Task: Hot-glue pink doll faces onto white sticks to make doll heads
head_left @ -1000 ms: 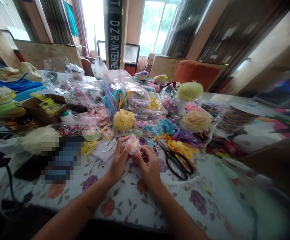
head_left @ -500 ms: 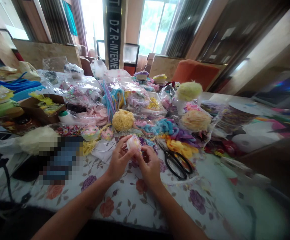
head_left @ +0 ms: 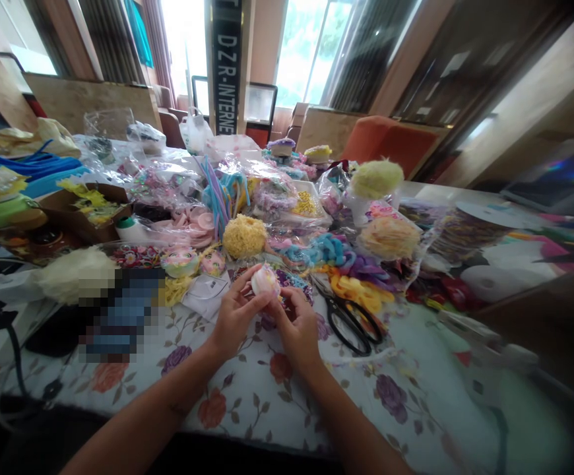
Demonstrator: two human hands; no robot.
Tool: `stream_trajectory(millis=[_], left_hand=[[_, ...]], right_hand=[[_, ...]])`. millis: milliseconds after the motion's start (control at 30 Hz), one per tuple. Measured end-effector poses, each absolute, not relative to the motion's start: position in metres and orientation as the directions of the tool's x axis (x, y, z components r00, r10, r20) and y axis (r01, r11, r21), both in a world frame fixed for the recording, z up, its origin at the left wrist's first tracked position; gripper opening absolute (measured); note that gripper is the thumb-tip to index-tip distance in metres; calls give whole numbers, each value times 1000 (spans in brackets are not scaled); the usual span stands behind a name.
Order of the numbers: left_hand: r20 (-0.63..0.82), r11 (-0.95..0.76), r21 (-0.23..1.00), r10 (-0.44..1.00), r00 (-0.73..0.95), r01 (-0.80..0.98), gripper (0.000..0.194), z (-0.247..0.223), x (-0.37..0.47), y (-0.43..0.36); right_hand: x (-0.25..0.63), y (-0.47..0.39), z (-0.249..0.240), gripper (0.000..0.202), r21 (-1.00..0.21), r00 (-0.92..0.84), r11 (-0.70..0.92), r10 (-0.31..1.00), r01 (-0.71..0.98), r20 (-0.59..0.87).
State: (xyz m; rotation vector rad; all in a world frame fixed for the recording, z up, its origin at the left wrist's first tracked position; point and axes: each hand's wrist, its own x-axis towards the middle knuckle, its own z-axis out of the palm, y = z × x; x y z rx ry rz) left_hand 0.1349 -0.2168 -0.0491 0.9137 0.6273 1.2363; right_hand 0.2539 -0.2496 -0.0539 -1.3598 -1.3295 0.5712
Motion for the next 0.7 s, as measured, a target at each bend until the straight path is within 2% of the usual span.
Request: stream_trajectory(millis=[200,300,433,700], left_hand=[[31,135,828,958,285,-545,58,-50,135,-215],[24,159,803,954,298,-574,49,-50,134,-213],[-5,174,780,962,272,-601,40,-51,133,-211],[-2,85,859,987,162,-505,46,-57,136,-212]], right_hand=[[254,-249,-55,30,-909,273,220,905,353,326],[254,-249,-56,30,-917,269,224,909,330,319],[254,-250,-56,27,-894,259,234,901,382,347],[253,-249,-56,27,-860,228,251,897,445,380]])
